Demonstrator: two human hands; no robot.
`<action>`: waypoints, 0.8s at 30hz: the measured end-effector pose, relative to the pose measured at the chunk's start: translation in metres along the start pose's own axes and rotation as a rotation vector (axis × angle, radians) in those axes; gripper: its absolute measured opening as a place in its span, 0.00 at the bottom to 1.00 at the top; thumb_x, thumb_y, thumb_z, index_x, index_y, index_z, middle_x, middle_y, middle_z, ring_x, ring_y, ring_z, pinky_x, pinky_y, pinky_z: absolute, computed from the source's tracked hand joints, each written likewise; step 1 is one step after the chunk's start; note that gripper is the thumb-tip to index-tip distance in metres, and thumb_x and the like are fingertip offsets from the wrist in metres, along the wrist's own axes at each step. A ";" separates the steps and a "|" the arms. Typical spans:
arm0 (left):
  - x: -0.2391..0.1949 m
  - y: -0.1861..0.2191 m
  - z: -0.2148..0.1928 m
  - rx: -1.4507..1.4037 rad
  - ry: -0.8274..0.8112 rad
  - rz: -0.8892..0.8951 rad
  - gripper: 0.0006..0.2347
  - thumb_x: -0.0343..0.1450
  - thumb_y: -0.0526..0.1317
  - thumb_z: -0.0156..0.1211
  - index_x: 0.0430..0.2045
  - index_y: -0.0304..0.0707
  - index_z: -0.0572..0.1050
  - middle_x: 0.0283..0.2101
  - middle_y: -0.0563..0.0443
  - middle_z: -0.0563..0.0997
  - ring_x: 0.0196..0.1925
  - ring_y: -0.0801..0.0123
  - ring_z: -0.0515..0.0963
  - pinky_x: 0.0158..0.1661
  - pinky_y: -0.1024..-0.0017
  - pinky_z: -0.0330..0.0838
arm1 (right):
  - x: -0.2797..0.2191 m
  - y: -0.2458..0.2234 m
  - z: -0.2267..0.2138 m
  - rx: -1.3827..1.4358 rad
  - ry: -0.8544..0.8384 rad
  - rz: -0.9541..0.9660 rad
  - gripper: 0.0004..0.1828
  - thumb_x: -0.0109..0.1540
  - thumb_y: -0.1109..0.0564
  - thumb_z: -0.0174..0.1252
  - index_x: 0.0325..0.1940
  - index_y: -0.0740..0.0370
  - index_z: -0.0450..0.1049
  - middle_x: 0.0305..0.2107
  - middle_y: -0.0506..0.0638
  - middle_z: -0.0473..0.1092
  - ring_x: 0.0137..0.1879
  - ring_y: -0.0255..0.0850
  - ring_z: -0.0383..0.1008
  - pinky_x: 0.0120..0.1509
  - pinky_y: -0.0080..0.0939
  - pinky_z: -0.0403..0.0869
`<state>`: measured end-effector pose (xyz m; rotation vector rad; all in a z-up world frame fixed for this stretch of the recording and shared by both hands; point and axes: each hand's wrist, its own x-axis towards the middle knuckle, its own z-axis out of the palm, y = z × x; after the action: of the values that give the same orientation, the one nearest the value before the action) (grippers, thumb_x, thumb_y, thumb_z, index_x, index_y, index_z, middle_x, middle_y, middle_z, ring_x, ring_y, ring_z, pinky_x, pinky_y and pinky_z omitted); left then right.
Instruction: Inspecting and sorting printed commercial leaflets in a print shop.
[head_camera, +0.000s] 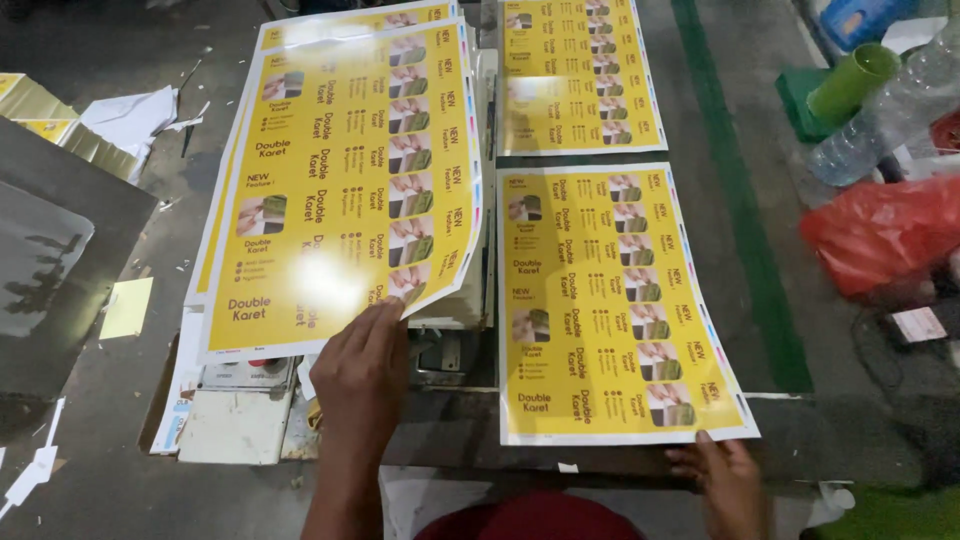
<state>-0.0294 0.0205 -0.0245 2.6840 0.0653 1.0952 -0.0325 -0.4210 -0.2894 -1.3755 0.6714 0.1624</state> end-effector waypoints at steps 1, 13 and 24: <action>-0.003 -0.001 0.001 0.004 0.001 -0.001 0.09 0.68 0.30 0.65 0.42 0.32 0.81 0.46 0.44 0.86 0.45 0.57 0.86 0.43 0.64 0.76 | 0.001 -0.005 0.010 -0.001 -0.004 0.001 0.18 0.74 0.61 0.48 0.65 0.76 0.65 0.40 0.70 0.72 0.41 0.57 0.76 0.37 0.52 0.73; -0.009 0.001 -0.001 0.029 0.016 -0.021 0.09 0.68 0.32 0.64 0.41 0.36 0.81 0.45 0.49 0.87 0.39 0.59 0.85 0.38 0.65 0.75 | 0.073 -0.051 0.089 0.076 -0.172 -0.163 0.20 0.72 0.57 0.50 0.66 0.70 0.65 0.43 0.63 0.73 0.42 0.50 0.78 0.37 0.44 0.74; -0.027 0.070 0.030 -0.309 -0.014 0.299 0.10 0.65 0.34 0.69 0.39 0.34 0.80 0.47 0.47 0.83 0.47 0.58 0.83 0.47 0.62 0.74 | -0.004 -0.056 0.120 -0.070 -0.460 0.016 0.29 0.65 0.63 0.56 0.72 0.62 0.70 0.45 0.70 0.81 0.38 0.54 0.79 0.39 0.49 0.76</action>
<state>-0.0315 -0.0570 -0.0466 2.4698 -0.4816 1.0640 0.0323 -0.3189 -0.2348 -1.3368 0.2937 0.5021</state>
